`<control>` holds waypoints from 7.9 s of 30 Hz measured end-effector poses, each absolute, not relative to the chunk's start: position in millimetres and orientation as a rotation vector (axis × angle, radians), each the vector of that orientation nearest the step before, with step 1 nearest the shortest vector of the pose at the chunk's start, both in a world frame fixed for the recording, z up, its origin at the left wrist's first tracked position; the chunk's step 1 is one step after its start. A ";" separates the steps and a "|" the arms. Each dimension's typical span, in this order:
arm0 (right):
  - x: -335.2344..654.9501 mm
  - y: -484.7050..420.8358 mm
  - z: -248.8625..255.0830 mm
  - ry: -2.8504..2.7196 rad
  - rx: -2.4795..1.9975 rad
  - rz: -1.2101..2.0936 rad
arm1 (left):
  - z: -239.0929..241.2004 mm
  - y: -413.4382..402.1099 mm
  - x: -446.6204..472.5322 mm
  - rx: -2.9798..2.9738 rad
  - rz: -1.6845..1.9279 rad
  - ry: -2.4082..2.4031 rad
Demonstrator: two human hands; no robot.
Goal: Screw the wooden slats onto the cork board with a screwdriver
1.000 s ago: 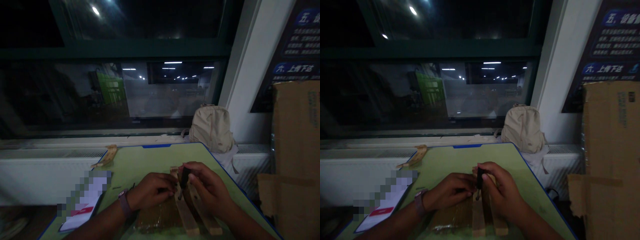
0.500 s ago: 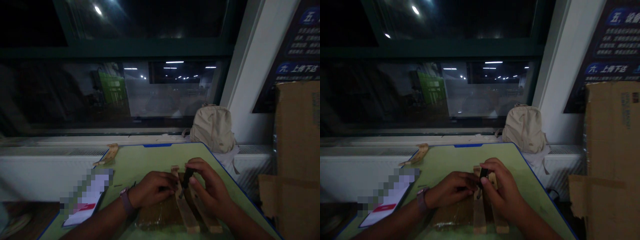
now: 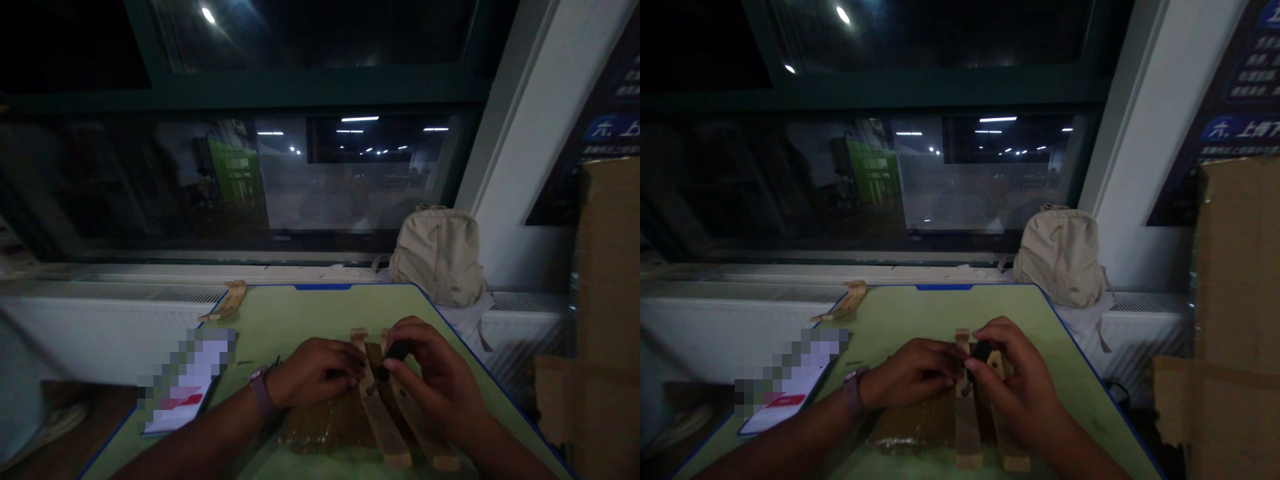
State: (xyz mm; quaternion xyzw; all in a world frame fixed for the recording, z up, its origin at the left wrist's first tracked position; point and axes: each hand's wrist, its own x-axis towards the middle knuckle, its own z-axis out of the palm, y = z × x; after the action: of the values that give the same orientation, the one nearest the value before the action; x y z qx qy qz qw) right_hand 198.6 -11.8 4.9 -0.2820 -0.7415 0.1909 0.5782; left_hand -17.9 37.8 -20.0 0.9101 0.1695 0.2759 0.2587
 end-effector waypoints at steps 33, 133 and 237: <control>202.2 -15.9 7.3 -1.781 -0.677 0.602 | -13.4 34.1 -16.1 2.473 0.746 0.440; 201.7 -17.1 7.1 -1.788 -0.653 0.620 | -15.2 34.3 -16.1 2.518 0.729 0.478; 199.9 -13.0 5.6 -1.702 -0.643 0.622 | -18.8 37.1 -17.9 2.470 0.749 0.429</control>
State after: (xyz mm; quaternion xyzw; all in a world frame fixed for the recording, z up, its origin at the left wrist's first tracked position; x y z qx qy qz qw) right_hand 199.9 -13.0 5.6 -0.2743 -0.7260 0.2653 0.5721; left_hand -17.9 37.1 -18.8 0.9117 0.1583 0.2764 0.2597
